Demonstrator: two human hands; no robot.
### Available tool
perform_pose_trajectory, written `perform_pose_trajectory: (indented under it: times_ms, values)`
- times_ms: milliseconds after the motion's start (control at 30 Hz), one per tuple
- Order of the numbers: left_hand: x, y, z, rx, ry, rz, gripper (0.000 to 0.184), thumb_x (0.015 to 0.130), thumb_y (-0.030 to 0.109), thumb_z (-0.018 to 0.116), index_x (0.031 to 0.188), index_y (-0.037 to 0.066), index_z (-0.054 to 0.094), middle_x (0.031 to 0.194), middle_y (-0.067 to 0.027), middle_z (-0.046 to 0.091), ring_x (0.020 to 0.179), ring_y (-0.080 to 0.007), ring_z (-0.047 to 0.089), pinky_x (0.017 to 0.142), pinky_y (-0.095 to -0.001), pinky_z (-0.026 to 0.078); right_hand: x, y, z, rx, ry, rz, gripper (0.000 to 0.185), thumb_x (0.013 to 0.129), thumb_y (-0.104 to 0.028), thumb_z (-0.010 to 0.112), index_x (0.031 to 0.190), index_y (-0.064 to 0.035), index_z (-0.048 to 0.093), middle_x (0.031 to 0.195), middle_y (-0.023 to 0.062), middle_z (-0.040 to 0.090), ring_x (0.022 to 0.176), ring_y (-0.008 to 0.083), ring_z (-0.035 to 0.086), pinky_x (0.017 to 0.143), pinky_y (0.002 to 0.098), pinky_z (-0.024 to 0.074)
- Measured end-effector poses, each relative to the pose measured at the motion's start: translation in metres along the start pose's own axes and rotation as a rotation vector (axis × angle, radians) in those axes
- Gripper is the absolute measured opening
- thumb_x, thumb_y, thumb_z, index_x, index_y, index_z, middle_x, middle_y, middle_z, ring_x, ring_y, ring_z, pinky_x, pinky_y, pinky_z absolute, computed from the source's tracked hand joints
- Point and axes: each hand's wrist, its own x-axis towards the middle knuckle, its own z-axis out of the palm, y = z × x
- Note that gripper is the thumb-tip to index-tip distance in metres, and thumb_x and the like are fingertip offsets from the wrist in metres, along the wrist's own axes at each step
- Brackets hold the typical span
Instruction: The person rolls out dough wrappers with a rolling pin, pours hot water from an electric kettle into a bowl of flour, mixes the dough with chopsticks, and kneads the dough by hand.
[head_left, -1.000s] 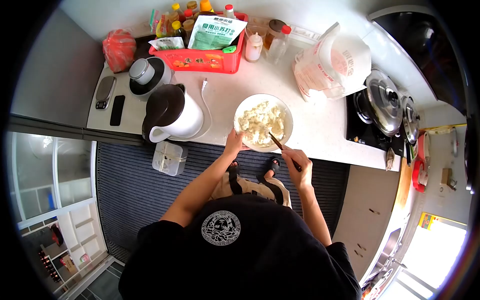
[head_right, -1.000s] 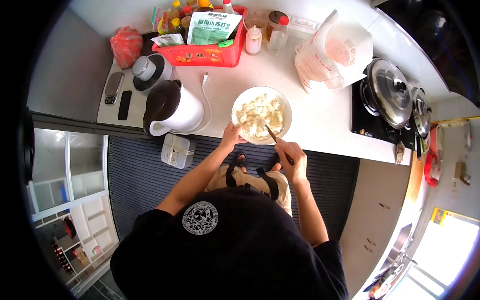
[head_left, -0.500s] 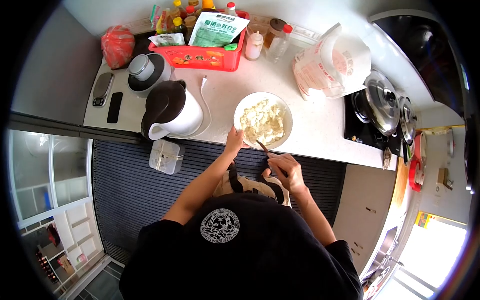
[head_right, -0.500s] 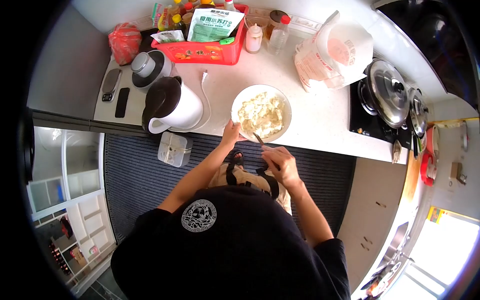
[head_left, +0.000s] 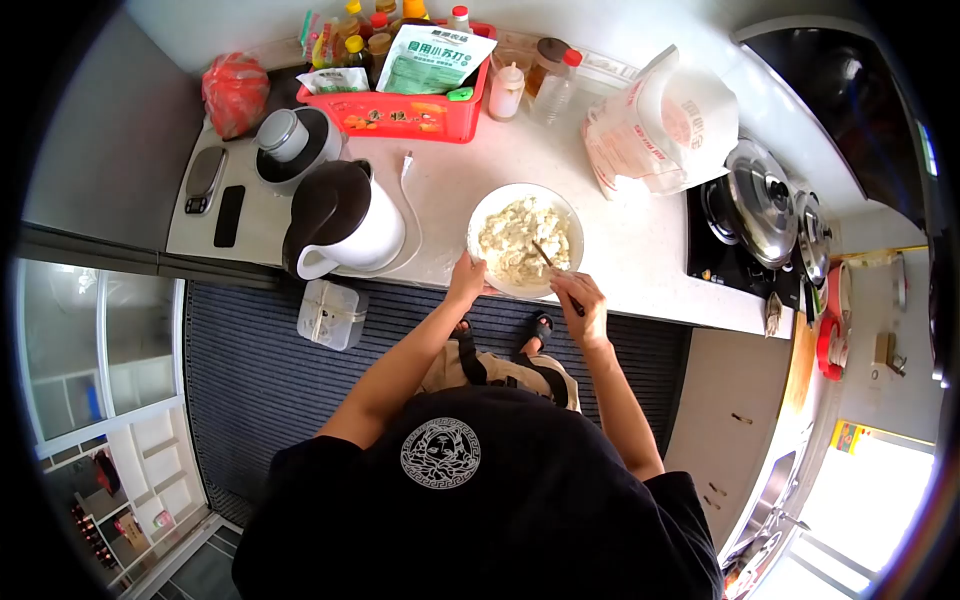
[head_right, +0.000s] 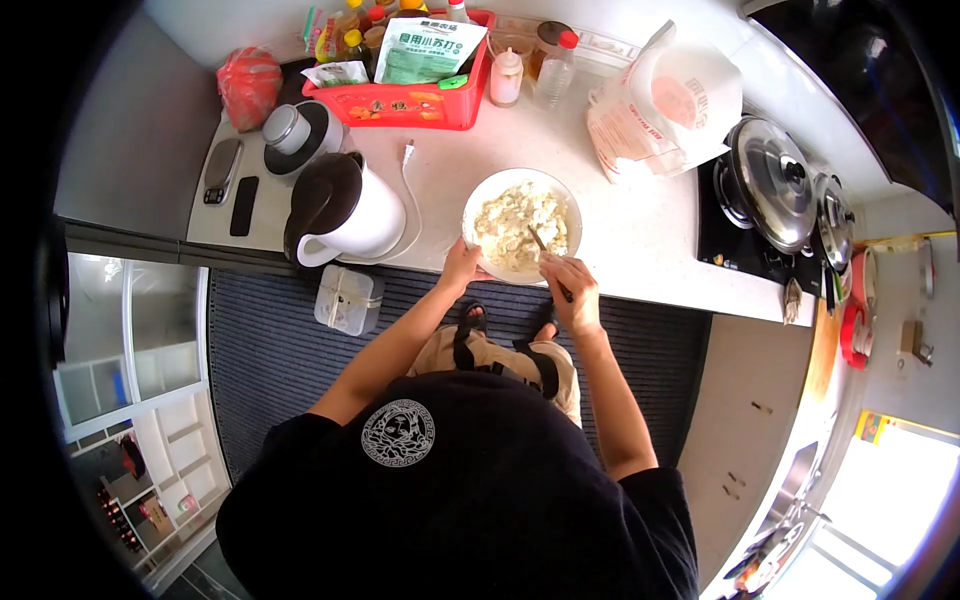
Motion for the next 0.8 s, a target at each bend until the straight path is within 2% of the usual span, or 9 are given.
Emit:
perform_pose_trajectory:
  times_ms: [67, 167, 300, 333, 433, 533, 633, 733, 800]
  values:
    - [0.004, -0.004, -0.004, 0.019, -0.012, 0.004, 0.041, 0.094, 0.006, 0.037, 0.134, 0.003, 0.030, 0.118, -0.0245, 0.052, 0.086, -0.0355, 0.068, 0.065, -0.0418, 0.063, 0.011, -0.013, -0.019, 0.022, -0.046, -0.045, 0.015, 0.079, 0.002, 0.066, 0.094, 0.0008, 0.069, 0.100, 0.0139, 0.070, 0.092, 0.0297, 0.066, 0.080, 0.0362, 0.0534]
    - [0.009, -0.010, -0.005, 0.059, 0.011, 0.001, 0.037, 0.096, 0.011, 0.041, 0.132, 0.005, 0.031, 0.113, -0.0200, 0.056, 0.083, -0.0301, 0.068, 0.065, -0.0410, 0.062, 0.037, -0.023, -0.043, 0.039, -0.124, -0.119, 0.012, 0.078, 0.002, 0.067, 0.090, 0.0017, 0.070, 0.098, 0.0136, 0.071, 0.087, 0.0282, 0.067, 0.079, 0.0355, 0.0539]
    - [0.001, -0.001, -0.002, 0.029, -0.002, -0.021, 0.036, 0.097, 0.013, 0.041, 0.131, 0.007, 0.029, 0.119, -0.0194, 0.053, 0.083, -0.0298, 0.068, 0.064, -0.0409, 0.063, 0.091, 0.012, -0.039, 0.073, -0.312, -0.195, 0.016, 0.079, -0.002, 0.069, 0.095, -0.0001, 0.071, 0.098, 0.0125, 0.071, 0.087, 0.0262, 0.066, 0.079, 0.0350, 0.0533]
    - [-0.001, 0.001, 0.000, 0.030, -0.002, -0.020, 0.037, 0.097, 0.014, 0.041, 0.131, 0.007, 0.029, 0.120, -0.0194, 0.052, 0.084, -0.0299, 0.068, 0.064, -0.0413, 0.063, 0.107, 0.029, -0.032, 0.066, -0.353, -0.275, 0.015, 0.079, -0.004, 0.070, 0.094, -0.0004, 0.072, 0.097, 0.0123, 0.071, 0.086, 0.0244, 0.066, 0.077, 0.0340, 0.0538]
    - [-0.003, 0.004, 0.002, 0.031, -0.008, -0.027, 0.038, 0.098, 0.016, 0.041, 0.133, 0.009, 0.027, 0.123, -0.0188, 0.050, 0.089, -0.0318, 0.067, 0.062, -0.0429, 0.063, 0.150, 0.039, -0.029, 0.180, -0.492, -0.049, 0.014, 0.083, -0.007, 0.069, 0.095, -0.0015, 0.072, 0.097, 0.0106, 0.072, 0.087, 0.0202, 0.066, 0.079, 0.0325, 0.0536]
    - [-0.002, 0.004, 0.004, 0.033, 0.002, -0.034, 0.038, 0.099, 0.016, 0.039, 0.134, 0.009, 0.026, 0.124, -0.0185, 0.050, 0.089, -0.0312, 0.067, 0.065, -0.0429, 0.063, 0.184, 0.059, -0.038, 0.236, -0.586, 0.169, 0.018, 0.087, -0.013, 0.065, 0.100, -0.0031, 0.072, 0.094, 0.0076, 0.072, 0.084, 0.0132, 0.065, 0.080, 0.0265, 0.0507]
    - [-0.003, 0.005, 0.005, 0.035, 0.012, -0.036, 0.038, 0.099, 0.013, 0.036, 0.135, 0.010, 0.025, 0.120, -0.0187, 0.052, 0.086, -0.0287, 0.068, 0.065, -0.0417, 0.063, 0.188, 0.081, -0.057, 0.220, -0.599, 0.299, 0.018, 0.088, -0.016, 0.066, 0.099, -0.0038, 0.073, 0.088, 0.0059, 0.071, 0.080, 0.0119, 0.063, 0.074, 0.0257, 0.0490]
    - [-0.004, 0.005, 0.005, 0.006, 0.017, -0.049, 0.037, 0.099, 0.013, 0.035, 0.135, 0.008, 0.028, 0.118, -0.0184, 0.054, 0.085, -0.0280, 0.068, 0.066, -0.0409, 0.063, 0.162, 0.109, -0.074, 0.179, -0.532, 0.336, 0.019, 0.088, -0.017, 0.066, 0.100, -0.0036, 0.073, 0.085, 0.0055, 0.070, 0.077, 0.0115, 0.061, 0.072, 0.0253, 0.0479]
    - [0.003, -0.005, 0.001, -0.026, 0.024, -0.068, 0.036, 0.099, 0.013, 0.035, 0.134, 0.008, 0.030, 0.117, -0.0183, 0.055, 0.085, -0.0281, 0.068, 0.066, -0.0409, 0.063, 0.132, 0.126, -0.081, 0.340, -0.456, 0.392, 0.019, 0.089, -0.014, 0.066, 0.101, -0.0015, 0.072, 0.085, 0.0066, 0.070, 0.075, 0.0124, 0.061, 0.071, 0.0262, 0.0502]
